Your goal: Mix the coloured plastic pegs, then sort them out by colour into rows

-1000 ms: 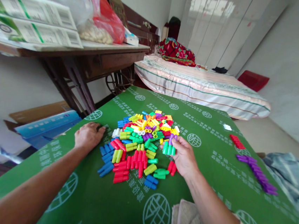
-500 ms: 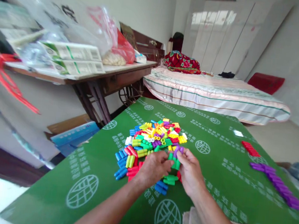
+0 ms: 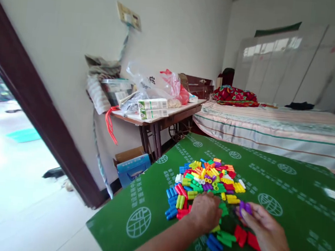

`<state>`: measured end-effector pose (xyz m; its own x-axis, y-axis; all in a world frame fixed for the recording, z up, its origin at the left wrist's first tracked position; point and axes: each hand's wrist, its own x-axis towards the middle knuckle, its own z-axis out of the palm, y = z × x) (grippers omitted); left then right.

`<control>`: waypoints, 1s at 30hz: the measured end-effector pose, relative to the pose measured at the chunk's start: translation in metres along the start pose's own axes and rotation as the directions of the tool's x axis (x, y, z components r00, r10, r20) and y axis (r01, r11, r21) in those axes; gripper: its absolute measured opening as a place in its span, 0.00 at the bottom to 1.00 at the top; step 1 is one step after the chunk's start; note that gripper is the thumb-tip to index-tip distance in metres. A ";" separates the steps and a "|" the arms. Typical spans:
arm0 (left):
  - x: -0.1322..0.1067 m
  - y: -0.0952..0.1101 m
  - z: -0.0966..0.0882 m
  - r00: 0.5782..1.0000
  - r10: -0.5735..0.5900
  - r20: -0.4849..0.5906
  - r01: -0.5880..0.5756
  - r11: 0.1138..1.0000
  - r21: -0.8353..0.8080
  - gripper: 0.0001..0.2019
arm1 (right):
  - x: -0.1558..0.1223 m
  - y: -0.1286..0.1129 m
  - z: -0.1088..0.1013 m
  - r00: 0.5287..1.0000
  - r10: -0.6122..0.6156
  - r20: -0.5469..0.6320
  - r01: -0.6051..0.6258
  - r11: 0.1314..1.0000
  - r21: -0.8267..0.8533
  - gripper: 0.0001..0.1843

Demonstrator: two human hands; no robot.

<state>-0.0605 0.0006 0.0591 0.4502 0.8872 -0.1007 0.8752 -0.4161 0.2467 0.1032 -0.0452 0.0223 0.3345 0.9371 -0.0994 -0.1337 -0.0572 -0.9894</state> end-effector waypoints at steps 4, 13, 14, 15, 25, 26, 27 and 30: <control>0.006 -0.006 0.006 0.999 0.023 -0.026 -0.022 0.999 0.036 0.16 | 0.005 0.011 -0.022 0.998 -0.051 -0.022 0.045 0.977 -0.209 0.23; -0.002 -0.026 0.008 0.988 0.004 -0.156 -0.006 1.000 -0.012 0.14 | 0.017 0.042 -0.090 0.989 -0.120 -0.086 0.064 0.874 -0.481 0.21; -0.003 -0.031 0.008 0.984 0.001 -0.180 -0.003 1.000 -0.014 0.14 | 0.017 0.043 -0.097 0.989 -0.110 -0.101 0.046 0.867 -0.497 0.22; -0.004 -0.037 0.007 0.978 -0.001 -0.208 -0.002 1.000 -0.015 0.13 | 0.017 0.044 -0.103 0.988 -0.101 -0.118 0.027 0.859 -0.511 0.22; -0.007 -0.140 -0.021 0.849 -0.169 -0.501 0.190 0.982 -0.008 0.17 | 0.004 0.051 -0.170 0.940 -0.340 -0.039 0.154 0.520 -0.840 0.16; -0.005 -0.152 -0.024 0.835 -0.192 -0.515 0.225 0.974 0.001 0.18 | 0.002 0.051 -0.175 0.931 -0.364 0.000 0.174 0.444 -0.879 0.15; -0.003 -0.163 -0.026 0.827 -0.221 -0.517 0.264 0.965 0.010 0.19 | 0.001 0.051 -0.178 0.923 -0.383 0.037 0.190 0.370 -0.909 0.15; 0.004 -0.188 -0.031 0.826 -0.272 -0.493 0.340 0.939 0.052 0.23 | -0.001 0.044 -0.181 0.908 -0.403 0.110 0.198 0.182 -0.963 0.15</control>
<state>-0.2292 0.0884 0.0424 0.0467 0.9446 0.3248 0.9840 -0.0995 0.1477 0.2660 -0.1107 -0.0404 0.2550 0.9122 0.3206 0.9403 -0.1567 -0.3022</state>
